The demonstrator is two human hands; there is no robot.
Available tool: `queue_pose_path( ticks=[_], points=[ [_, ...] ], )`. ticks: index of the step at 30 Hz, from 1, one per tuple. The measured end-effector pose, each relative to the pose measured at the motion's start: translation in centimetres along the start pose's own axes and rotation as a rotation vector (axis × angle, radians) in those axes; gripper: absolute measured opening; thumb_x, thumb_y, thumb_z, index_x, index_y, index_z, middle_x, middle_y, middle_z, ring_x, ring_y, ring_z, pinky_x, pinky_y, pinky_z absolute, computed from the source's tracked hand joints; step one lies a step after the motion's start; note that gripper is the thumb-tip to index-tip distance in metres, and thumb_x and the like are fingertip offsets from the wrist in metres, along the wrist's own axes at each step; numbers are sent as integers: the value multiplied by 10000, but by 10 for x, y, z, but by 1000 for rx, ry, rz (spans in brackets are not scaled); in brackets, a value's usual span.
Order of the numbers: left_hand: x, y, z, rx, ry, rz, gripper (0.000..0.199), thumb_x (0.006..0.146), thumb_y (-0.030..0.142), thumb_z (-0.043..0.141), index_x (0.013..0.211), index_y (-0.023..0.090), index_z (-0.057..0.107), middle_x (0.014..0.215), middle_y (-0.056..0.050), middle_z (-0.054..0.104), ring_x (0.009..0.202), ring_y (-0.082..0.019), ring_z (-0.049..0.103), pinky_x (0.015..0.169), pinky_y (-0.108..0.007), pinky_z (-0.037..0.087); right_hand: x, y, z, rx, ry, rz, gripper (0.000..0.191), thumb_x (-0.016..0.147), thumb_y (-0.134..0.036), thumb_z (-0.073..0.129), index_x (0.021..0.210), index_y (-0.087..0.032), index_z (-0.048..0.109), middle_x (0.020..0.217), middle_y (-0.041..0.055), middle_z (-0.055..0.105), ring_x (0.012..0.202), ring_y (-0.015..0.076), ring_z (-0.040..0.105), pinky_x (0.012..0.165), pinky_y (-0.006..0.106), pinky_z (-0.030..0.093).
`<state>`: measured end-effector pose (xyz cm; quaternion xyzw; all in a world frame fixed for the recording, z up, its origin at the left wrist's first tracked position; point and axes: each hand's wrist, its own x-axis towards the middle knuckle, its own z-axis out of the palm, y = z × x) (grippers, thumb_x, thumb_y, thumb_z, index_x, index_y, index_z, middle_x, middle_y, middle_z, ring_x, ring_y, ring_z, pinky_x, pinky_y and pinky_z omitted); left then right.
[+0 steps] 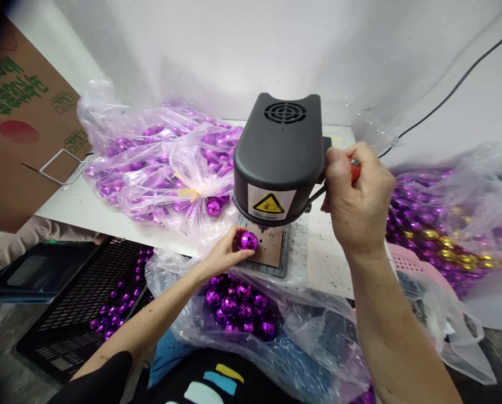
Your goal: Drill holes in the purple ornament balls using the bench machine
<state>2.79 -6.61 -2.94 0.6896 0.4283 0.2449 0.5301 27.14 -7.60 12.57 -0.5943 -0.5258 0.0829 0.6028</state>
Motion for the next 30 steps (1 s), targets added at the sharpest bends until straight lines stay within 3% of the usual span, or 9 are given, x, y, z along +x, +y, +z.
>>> queue_pose_path(
  ticks=[6,14,23,30],
  points=[
    [24,2,13,314,50,263,452,831,282,760,1238,221,573,1204,-72,658,1152,-267,607,1021,-427,477,0,-5,-1,3,-26,28,520,867,-687,560,781,-177,507,459,-62,435,372,78,445,364,200,300],
    [37,5,26,536,88,270,461,790,309,772,1216,212,627,1165,-92,631,1187,-301,559,1047,-453,452,-2,-6,-1,23,-30,34,520,866,-697,559,801,-182,529,462,-65,430,371,85,444,350,211,303],
    [36,-11,37,339,69,275,502,841,299,720,1298,227,525,1203,-80,649,1220,-275,551,1214,-541,251,-2,-9,-3,-1,-48,64,522,867,-697,557,795,-181,530,498,-66,435,383,66,435,386,205,343],
    [37,-11,40,268,68,279,458,863,347,681,1273,216,524,1211,-99,638,1234,-290,543,1225,-579,208,-5,-10,-7,-54,-35,66,494,880,-657,573,784,-172,560,495,-60,451,403,64,445,406,203,352]
  ],
)
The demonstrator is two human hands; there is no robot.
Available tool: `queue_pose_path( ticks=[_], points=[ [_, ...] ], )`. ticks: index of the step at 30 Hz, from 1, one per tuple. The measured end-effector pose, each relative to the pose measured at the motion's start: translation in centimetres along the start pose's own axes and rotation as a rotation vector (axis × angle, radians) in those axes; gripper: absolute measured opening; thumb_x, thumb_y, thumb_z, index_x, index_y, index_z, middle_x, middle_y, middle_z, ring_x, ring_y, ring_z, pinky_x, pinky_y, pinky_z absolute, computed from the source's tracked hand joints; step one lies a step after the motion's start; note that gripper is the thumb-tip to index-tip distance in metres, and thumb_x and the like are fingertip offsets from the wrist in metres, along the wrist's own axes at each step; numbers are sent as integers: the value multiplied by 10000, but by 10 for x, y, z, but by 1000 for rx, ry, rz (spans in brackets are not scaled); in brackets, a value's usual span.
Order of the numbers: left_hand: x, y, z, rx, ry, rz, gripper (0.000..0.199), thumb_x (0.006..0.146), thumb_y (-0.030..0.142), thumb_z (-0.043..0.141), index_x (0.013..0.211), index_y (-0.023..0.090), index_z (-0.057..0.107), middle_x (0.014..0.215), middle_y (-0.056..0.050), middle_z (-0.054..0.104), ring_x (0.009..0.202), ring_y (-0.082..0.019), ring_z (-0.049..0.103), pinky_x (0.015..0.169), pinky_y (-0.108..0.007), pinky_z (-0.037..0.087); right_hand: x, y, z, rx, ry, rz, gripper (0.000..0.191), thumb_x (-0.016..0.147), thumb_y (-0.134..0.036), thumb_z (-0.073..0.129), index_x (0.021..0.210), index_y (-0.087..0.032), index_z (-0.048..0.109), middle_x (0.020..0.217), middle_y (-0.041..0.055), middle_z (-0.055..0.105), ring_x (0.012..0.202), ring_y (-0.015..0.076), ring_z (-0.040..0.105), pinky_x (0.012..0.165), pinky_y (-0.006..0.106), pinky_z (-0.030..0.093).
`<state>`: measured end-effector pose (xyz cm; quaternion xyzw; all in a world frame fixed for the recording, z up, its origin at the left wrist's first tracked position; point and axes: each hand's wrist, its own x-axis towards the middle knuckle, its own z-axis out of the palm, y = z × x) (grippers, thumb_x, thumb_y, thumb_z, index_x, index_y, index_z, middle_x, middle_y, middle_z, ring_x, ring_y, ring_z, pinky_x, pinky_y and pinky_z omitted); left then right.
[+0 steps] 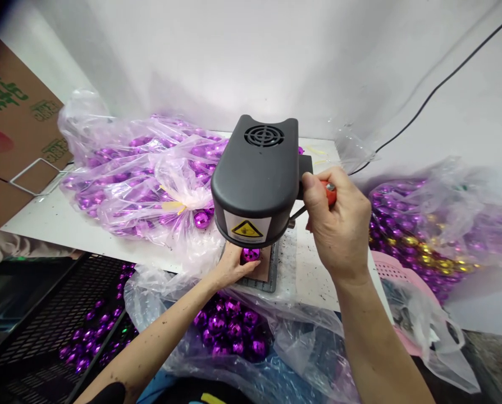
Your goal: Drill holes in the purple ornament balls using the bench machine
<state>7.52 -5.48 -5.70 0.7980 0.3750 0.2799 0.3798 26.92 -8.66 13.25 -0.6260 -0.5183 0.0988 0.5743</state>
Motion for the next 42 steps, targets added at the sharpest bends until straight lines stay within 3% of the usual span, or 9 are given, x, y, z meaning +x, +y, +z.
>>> queue_pose_path(
  ticks=[10,13,20,26,34,42],
  points=[
    [-3,-7,7,-15,38,24,441,852,338,687,1257,218,559,1120,-73,656,1172,-273,567,1236,-570,199,-84,13,-11,-369,129,-384,39,910,-243,593,911,-209,613,693,-27,581,538,46,467,518,200,390],
    [-3,-7,7,-12,33,20,410,854,329,682,1236,225,573,1116,-73,658,1175,-276,568,1244,-577,184,-98,27,-7,-361,129,-452,151,872,-187,602,1018,-216,626,740,-6,595,565,65,501,516,216,408],
    [-2,-6,6,-37,19,4,410,836,305,693,1231,242,600,1148,-78,658,1188,-295,561,1248,-598,169,-113,48,0,-330,119,-459,240,842,-176,615,1076,-211,647,768,9,613,587,84,535,522,231,414],
    [-2,-4,6,-48,4,-34,418,821,304,709,1224,258,610,1152,-76,660,1205,-304,552,1219,-583,254,-123,59,6,-363,149,-394,85,870,-250,585,921,-190,618,729,18,602,635,103,559,547,225,418],
    [-1,-4,5,11,23,30,424,845,320,681,1241,224,566,1131,-76,659,1183,-285,568,1238,-570,191,-130,88,13,-350,191,-440,120,832,-243,584,940,-209,624,704,15,594,658,134,584,589,258,462],
    [-2,-5,4,35,6,39,471,836,317,685,1274,226,535,1205,-84,645,1224,-297,540,1247,-569,137,-130,94,21,-394,139,-454,62,849,-214,562,823,-182,609,706,21,604,664,122,591,572,241,474]
  ],
)
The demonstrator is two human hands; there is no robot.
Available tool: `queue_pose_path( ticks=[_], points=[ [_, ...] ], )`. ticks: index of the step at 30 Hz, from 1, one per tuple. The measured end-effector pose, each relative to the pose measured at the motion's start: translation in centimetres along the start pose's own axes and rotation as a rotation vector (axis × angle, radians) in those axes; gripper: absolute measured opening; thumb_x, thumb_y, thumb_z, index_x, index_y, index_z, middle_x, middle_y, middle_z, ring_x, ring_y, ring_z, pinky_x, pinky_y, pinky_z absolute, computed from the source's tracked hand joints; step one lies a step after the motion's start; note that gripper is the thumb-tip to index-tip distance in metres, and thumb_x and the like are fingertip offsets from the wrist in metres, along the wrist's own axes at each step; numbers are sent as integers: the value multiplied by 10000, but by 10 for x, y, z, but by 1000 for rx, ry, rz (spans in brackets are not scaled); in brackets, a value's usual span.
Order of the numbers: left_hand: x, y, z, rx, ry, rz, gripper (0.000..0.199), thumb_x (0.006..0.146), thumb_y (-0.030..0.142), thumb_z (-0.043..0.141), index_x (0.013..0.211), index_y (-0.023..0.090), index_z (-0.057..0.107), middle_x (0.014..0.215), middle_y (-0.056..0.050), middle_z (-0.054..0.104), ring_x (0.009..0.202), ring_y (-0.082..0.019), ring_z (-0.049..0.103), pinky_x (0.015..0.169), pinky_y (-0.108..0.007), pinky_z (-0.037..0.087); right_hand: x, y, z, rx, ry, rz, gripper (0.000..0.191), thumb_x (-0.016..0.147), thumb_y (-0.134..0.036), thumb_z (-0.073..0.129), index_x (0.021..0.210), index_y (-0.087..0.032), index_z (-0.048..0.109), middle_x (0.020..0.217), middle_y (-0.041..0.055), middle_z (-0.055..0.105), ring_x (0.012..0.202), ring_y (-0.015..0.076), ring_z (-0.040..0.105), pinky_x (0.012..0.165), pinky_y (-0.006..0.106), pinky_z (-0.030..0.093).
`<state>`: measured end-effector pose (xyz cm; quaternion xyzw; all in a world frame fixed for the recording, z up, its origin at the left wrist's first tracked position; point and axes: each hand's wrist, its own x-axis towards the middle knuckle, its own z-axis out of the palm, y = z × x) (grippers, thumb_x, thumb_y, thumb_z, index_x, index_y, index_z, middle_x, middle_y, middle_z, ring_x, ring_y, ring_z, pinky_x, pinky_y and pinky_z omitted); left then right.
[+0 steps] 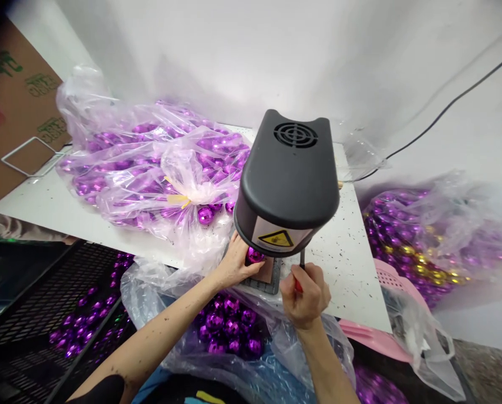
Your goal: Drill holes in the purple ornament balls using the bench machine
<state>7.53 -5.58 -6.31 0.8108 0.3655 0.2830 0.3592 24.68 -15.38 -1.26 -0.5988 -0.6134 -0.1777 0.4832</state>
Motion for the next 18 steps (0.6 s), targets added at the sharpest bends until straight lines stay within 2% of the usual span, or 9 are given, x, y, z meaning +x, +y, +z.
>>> queue_pose_path(
  ticks=[3,4,6,7,9,12,15,18],
  points=[
    [2,-1,2,10,-8,3,443,833,309,687,1243,229,538,1215,-81,635,1225,-295,540,1237,-561,169,22,-7,-16,22,-10,15,201,895,-301,512,784,-177,625,660,20,592,628,122,595,544,241,454],
    [3,-1,3,13,-8,1,439,833,304,689,1237,229,536,1209,-77,634,1221,-294,542,1233,-560,177,36,-10,-21,27,-4,30,238,910,-331,499,796,-177,640,656,17,591,606,116,588,531,238,438],
    [4,1,3,14,-1,-4,427,836,304,700,1222,228,532,1187,-69,634,1202,-290,550,1231,-566,179,70,-16,-30,16,99,116,219,922,-340,527,929,-175,671,688,0,603,559,95,565,547,246,434],
    [2,4,2,9,14,-9,419,842,311,706,1213,225,530,1178,-69,634,1191,-288,554,1228,-569,184,89,-18,-32,38,84,147,234,929,-364,536,935,-175,674,695,-5,602,523,80,537,520,239,411],
    [-7,11,-5,-19,67,-35,419,864,341,705,1218,216,519,1186,-82,626,1176,-288,558,1198,-557,259,122,-18,-31,111,38,274,296,930,-432,556,867,-161,659,563,-27,531,470,81,507,487,229,397],
    [-45,24,-24,-73,113,-95,463,889,362,687,1283,225,486,1217,-102,606,1153,-285,569,1058,-475,444,152,-16,-24,215,2,377,357,897,-492,593,785,-156,634,494,-38,467,417,78,464,420,214,378],
    [-97,36,-42,-17,-59,-108,553,865,252,703,1361,278,461,1284,-91,585,1192,-282,569,1026,-441,487,157,-15,-16,248,35,399,301,859,-446,633,777,-157,653,508,-26,480,420,78,466,381,201,369],
    [-129,39,-52,134,-166,-131,771,796,200,775,1460,317,402,1424,-107,509,1288,-331,515,1079,-516,461,154,-17,-13,288,76,403,224,839,-367,625,756,-160,646,495,-23,465,413,79,458,358,193,339]
  ],
)
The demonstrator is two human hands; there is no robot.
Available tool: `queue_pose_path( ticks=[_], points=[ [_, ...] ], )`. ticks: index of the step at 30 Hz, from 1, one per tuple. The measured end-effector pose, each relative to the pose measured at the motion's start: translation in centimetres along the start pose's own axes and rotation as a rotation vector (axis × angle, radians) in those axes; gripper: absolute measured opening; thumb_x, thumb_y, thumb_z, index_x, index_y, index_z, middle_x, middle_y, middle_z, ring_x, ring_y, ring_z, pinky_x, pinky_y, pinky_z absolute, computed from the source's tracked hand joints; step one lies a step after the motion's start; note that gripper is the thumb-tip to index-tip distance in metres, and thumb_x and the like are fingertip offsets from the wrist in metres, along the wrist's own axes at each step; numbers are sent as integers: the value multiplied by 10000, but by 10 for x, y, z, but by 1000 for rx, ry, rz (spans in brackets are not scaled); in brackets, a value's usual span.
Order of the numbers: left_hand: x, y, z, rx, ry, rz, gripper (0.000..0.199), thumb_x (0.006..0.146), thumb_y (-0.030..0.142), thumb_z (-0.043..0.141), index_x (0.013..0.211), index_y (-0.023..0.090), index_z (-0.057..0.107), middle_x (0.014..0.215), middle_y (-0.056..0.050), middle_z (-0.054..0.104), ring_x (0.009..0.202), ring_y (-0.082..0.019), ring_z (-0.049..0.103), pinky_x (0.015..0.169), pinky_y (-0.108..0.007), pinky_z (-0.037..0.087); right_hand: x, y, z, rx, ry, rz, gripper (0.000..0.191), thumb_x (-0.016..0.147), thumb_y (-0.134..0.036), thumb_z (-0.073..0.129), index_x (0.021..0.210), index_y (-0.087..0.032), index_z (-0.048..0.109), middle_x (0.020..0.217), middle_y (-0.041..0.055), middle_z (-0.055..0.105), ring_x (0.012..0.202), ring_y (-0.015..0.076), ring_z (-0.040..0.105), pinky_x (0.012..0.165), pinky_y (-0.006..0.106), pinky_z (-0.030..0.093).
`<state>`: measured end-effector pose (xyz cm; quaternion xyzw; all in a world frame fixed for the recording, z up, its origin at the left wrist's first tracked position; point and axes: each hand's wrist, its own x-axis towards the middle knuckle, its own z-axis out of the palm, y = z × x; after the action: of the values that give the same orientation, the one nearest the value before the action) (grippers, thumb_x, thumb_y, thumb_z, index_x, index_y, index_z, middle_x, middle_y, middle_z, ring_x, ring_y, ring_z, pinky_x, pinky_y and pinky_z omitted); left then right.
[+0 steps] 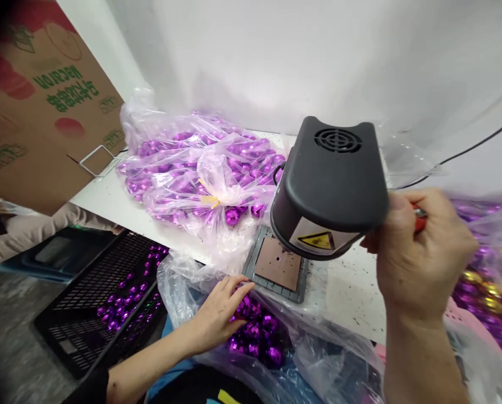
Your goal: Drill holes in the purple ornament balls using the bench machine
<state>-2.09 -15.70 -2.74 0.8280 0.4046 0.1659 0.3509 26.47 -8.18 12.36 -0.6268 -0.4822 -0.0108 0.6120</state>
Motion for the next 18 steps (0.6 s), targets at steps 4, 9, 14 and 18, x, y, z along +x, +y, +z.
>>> queue_pose_path(
  ticks=[4,9,14,18],
  points=[
    [25,-14,-25,77,30,76,715,869,430,744,1479,275,404,1410,-116,549,1258,-303,545,1053,-483,485,-1,-1,-1,-22,0,29,244,832,-394,624,760,-161,641,491,-21,477,407,90,471,342,197,338],
    [117,-50,-72,569,382,-104,337,938,306,630,1235,150,605,1281,-181,633,1234,-366,521,1069,-560,382,3,0,-4,-12,-75,38,361,857,-515,616,792,-161,621,488,-39,473,405,98,481,361,215,371],
    [153,-72,-88,687,305,-186,391,826,188,702,1204,113,634,1191,-208,672,1247,-396,512,1082,-548,350,8,0,-2,32,-119,77,369,862,-514,603,780,-154,599,476,-49,447,387,101,476,338,206,339],
    [125,-62,-96,131,427,-131,507,827,310,749,1293,198,583,1238,-131,654,1166,-323,580,1024,-488,425,9,2,1,54,-126,36,408,882,-540,596,772,-148,581,482,-53,436,396,81,472,362,191,342]
  ],
)
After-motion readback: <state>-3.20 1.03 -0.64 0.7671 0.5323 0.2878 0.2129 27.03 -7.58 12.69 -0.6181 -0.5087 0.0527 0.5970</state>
